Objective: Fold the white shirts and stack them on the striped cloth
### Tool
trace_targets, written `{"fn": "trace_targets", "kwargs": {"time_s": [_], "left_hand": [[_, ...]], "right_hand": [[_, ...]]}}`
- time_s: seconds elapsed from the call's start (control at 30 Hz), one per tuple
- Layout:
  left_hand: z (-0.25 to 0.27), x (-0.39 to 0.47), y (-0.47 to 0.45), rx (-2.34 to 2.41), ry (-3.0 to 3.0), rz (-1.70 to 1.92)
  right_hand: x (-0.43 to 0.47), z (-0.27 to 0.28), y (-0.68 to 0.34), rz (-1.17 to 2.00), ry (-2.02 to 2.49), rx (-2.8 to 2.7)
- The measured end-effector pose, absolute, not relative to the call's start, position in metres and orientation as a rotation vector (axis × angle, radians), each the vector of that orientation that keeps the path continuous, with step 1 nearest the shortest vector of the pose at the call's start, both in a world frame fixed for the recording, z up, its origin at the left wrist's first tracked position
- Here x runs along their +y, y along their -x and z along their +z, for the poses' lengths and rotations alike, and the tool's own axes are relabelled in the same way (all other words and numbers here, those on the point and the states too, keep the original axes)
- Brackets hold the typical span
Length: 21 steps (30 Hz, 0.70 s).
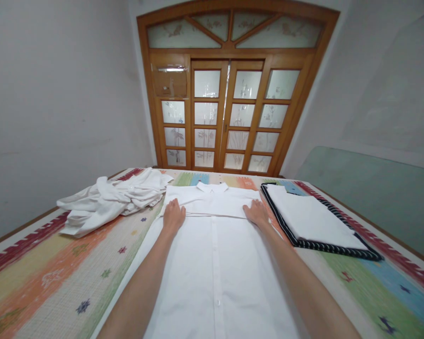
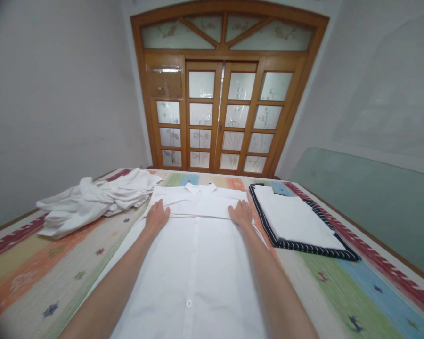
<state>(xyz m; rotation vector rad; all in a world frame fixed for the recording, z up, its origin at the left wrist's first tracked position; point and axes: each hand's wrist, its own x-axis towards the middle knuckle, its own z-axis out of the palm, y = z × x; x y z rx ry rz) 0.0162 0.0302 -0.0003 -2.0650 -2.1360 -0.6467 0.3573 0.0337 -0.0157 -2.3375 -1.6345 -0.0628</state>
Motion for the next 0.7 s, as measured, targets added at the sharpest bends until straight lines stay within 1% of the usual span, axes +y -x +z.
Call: {"fn": "trace_targets", "kwargs": {"time_s": [0.3, 0.5, 0.7], "left_hand": [[-0.011, 0.037, -0.017, -2.102, 2.126, -0.479], [-0.012, 0.036, -0.018, -2.096, 2.103, -0.527], [-0.015, 0.036, -0.017, -2.086, 2.111, -0.574]], "right_hand": [[0.053, -0.012, -0.366, -0.061, 2.379, -1.639], [0.074, -0.019, -0.377, -0.149, 2.412, -1.636], [0.097, -0.024, -0.388, -0.083, 2.465, -1.564]]}}
